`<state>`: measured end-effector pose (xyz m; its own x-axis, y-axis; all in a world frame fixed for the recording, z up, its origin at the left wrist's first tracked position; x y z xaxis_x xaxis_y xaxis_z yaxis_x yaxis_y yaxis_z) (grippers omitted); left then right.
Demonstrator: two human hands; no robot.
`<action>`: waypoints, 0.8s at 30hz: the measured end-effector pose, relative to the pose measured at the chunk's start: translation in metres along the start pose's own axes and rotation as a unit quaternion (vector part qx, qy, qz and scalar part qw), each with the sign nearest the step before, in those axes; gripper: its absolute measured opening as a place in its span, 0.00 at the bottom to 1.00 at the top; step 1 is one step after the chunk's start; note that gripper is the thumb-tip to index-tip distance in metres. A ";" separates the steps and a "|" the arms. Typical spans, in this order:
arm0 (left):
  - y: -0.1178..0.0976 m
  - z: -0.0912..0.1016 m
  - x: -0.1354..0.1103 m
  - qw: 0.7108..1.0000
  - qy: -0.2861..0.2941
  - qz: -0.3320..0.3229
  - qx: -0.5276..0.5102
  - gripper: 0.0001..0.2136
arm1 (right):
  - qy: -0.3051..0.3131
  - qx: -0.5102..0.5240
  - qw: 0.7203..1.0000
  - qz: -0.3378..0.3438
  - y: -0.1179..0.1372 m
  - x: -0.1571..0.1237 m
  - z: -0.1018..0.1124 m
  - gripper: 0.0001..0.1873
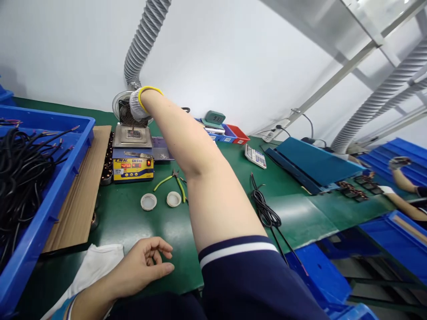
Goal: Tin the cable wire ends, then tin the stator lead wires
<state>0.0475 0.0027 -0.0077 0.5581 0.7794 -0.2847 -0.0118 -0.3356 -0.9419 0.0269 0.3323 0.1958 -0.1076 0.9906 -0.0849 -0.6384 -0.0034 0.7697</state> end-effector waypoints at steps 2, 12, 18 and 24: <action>-0.001 0.000 0.000 1.000 0.003 0.000 -0.001 0.18 | -0.016 -0.064 0.995 -0.074 -0.006 -0.004 0.000 0.25; -0.002 0.003 0.000 1.000 -0.019 -0.012 -0.012 0.18 | 0.112 -0.016 0.993 0.037 -0.012 -0.059 0.056 0.13; -0.005 -0.008 -0.008 0.999 0.019 -0.031 -0.036 0.23 | 0.024 0.326 0.937 0.121 -0.032 -0.139 0.085 0.06; -0.019 -0.003 -0.008 0.974 -0.063 -0.119 -0.184 0.27 | -0.220 0.574 0.784 0.085 -0.116 -0.210 0.084 0.09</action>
<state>0.0458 0.0013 0.0125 0.4021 0.9092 -0.1081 0.4159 -0.2865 -0.8631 0.1874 0.1363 0.1771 0.3180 0.9413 0.1134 0.4896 -0.2655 0.8306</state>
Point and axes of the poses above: each hand's wrist, its own x-axis towards the middle knuckle, its own z-axis out of the back of the hand, y = z × x, the point moved 5 cm from there along x, towards the middle knuckle, and after that the axes turned 5 degrees about -z, right-handed, at the moved point
